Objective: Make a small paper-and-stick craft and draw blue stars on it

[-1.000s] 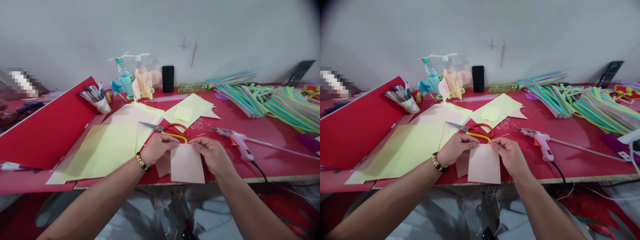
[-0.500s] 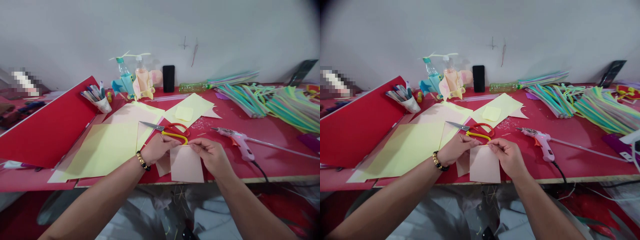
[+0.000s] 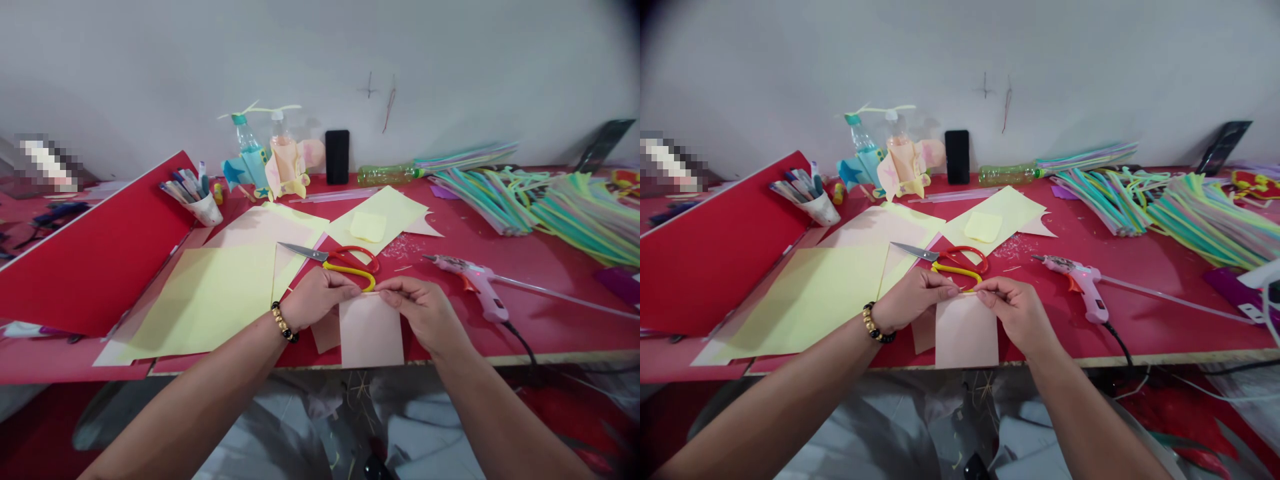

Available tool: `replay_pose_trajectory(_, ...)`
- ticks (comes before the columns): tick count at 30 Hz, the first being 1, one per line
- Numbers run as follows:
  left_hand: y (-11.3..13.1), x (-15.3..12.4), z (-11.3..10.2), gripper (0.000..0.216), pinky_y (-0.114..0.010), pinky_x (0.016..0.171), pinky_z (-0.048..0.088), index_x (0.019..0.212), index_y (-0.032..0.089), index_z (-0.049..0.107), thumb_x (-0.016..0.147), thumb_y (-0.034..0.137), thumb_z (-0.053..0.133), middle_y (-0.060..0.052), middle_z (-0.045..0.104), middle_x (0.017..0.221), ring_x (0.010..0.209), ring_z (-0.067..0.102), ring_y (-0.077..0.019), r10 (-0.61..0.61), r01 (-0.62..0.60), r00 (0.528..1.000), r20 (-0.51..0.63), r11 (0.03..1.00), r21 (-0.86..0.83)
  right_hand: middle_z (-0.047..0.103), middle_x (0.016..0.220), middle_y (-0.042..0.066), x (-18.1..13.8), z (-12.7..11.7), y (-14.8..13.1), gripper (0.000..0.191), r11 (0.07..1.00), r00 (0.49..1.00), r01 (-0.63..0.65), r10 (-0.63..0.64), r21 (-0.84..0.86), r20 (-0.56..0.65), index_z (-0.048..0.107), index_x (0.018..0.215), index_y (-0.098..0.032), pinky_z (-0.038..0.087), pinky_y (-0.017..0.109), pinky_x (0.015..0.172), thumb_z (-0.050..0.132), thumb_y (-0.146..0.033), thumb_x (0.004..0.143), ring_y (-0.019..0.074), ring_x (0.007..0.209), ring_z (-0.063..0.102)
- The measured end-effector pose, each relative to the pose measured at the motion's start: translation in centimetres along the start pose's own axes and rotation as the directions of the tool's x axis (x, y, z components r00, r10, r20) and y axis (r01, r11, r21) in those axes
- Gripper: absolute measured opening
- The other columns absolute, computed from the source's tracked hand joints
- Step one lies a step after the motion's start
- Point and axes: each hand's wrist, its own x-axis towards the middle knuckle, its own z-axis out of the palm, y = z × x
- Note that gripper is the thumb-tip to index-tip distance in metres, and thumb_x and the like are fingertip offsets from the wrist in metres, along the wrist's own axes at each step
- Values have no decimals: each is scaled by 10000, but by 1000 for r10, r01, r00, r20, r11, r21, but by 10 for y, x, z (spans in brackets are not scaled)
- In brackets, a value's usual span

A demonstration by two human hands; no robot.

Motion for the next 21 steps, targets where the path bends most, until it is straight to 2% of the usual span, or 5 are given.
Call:
replay_pose_trajectory(4,0,0,0,300,-226,627,449,838,158,734,790,432,623,-49,718,813,676,592,-127,23,-23,1000,-7,998,56,696,763,23,0,0,0,217,999,1000,-21,20,32,8,717,876,-197,436,258,603,675,-382,771,159,680,586)
replay_pose_trajectory(11,-1,1,0,331,-244,644,461,906,131,730,765,420,652,-75,720,861,707,599,-149,23,-24,999,23,999,32,680,733,30,0,0,3,257,998,999,-37,35,55,23,717,884,-177,407,252,573,683,-402,764,145,649,554)
replay_pose_trajectory(21,-2,3,1,304,-229,581,454,883,148,742,741,411,684,-62,725,833,654,589,-126,-8,8,1000,-20,1000,22,695,730,0,1,0,3,186,994,999,-51,49,98,17,731,861,-210,424,223,590,702,-361,757,122,659,566)
